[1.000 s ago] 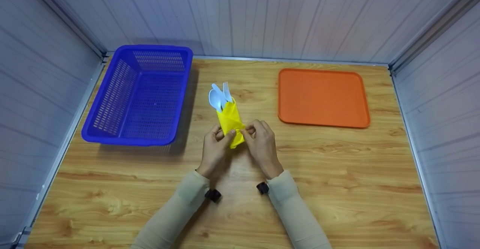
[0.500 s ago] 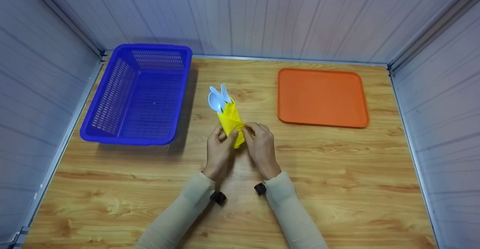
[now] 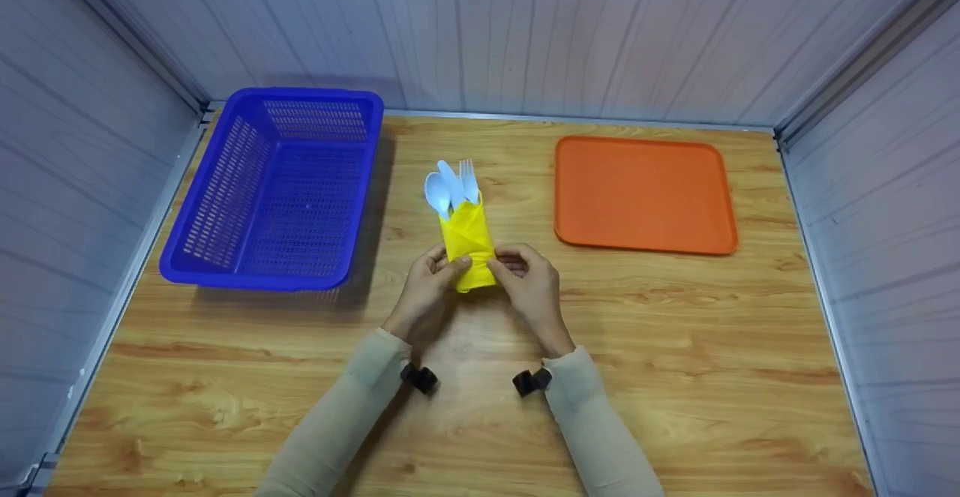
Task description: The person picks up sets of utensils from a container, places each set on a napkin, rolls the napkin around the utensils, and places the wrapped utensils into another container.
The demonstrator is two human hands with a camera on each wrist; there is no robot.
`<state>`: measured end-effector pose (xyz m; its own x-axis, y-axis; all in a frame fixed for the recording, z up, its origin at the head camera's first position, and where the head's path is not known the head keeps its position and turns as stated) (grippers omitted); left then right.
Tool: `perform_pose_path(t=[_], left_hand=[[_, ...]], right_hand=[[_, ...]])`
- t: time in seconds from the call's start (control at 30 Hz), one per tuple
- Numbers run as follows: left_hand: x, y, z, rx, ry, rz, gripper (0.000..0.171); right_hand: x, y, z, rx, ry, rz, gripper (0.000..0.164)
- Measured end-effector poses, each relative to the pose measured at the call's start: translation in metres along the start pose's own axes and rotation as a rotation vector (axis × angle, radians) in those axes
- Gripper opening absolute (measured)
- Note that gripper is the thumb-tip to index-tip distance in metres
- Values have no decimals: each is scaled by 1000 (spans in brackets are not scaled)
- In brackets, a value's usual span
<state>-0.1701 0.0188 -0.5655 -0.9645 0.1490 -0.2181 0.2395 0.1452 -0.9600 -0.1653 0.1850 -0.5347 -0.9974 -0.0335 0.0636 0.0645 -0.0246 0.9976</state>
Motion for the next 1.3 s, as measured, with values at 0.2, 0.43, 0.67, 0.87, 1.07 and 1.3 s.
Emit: perform_pose_path(t=[0.2, 0.43, 0.67, 0.87, 1.07, 1.3], left_hand=[[5, 3, 8, -82, 177, 54, 49], [10, 3, 7, -147, 306, 84, 45], [12, 2, 8, -117, 350, 80, 45], [11, 1, 8, -69, 333, 57, 51], [11, 0, 8, 12, 281, 54, 59], [9, -1, 8, -28, 278, 40, 56]], right_hand=[[-4, -15, 5, 156, 15, -179, 35], [-8, -18, 6, 304, 26, -258, 36], [-8, -18, 5, 339, 25, -238, 32], [-7, -19, 3, 331, 24, -233, 32], [-8, -19, 1, 358, 20, -219, 26], [-8, -20, 0, 403, 42, -219, 28]])
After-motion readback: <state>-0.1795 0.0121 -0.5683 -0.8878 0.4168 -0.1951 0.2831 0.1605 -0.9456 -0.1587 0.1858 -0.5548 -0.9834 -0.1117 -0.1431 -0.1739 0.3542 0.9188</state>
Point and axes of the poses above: each hand's wrist, its own x-axis towards the middle knuckle, its own z-axis out of the back of the hand, y = z × x, the point moved 4 cm from there along x, towards the middle knuckle, and after that the axes turned 13 degrees about x, right-handed, at the moved point
